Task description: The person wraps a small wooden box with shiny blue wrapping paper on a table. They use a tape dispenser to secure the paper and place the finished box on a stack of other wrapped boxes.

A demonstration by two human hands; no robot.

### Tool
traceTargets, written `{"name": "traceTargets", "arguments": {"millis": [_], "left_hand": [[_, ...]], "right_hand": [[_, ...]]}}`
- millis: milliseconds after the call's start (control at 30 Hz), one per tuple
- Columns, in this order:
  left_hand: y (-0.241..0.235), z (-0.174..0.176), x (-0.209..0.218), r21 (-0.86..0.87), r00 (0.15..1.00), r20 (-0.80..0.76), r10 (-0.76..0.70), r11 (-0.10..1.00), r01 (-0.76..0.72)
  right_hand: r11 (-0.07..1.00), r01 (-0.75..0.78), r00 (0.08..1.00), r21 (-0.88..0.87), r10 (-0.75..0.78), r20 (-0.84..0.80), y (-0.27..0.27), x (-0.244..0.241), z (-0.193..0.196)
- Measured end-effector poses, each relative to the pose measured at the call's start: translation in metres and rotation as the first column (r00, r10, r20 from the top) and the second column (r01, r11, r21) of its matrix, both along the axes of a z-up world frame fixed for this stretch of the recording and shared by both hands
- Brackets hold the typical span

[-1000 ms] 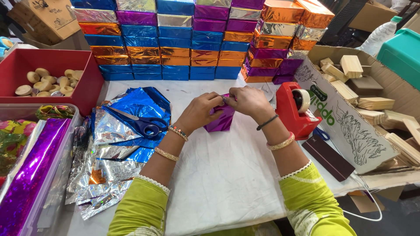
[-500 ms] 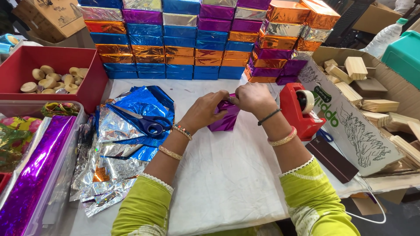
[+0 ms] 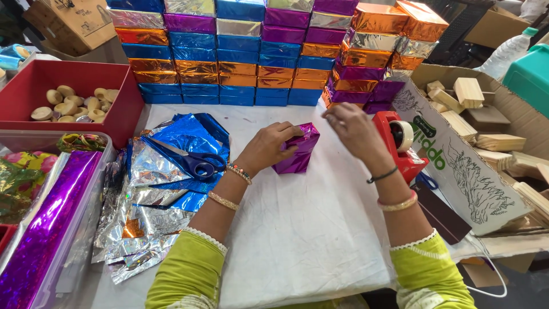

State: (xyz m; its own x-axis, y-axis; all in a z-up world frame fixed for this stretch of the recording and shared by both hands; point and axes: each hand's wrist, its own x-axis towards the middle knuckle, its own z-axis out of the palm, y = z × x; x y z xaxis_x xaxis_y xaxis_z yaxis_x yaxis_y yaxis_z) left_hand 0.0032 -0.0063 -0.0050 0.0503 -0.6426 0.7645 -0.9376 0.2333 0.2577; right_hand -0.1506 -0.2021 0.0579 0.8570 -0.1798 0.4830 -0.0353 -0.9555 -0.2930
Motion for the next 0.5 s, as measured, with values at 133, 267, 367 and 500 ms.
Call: {"name": "traceTargets", "arguments": {"millis": [133, 267, 367, 500], "left_hand": [[0.001, 0.005, -0.003, 0.058, 1.0, -0.001, 0.019, 0.998, -0.019], [0.001, 0.004, -0.004, 0.053, 1.0, 0.006, 0.023, 0.998, -0.023], [0.001, 0.004, -0.007, 0.053, 1.0, 0.005, 0.031, 0.998, -0.031], [0.005, 0.006, -0.005, 0.067, 0.989, -0.145, -0.02, 0.997, 0.03]], "right_hand": [[0.964, -0.212, 0.976, -0.16, 0.217, 0.014, 0.015, 0.001, -0.025], [0.961, -0.089, 0.99, -0.261, 0.115, 0.085, 0.028, -0.007, -0.037], [0.986, -0.055, 0.984, -0.157, 0.08, 0.157, 0.029, -0.008, -0.046], [0.991, -0.076, 0.96, -0.114, 0.104, 0.26, 0.034, -0.003, -0.053]]}}
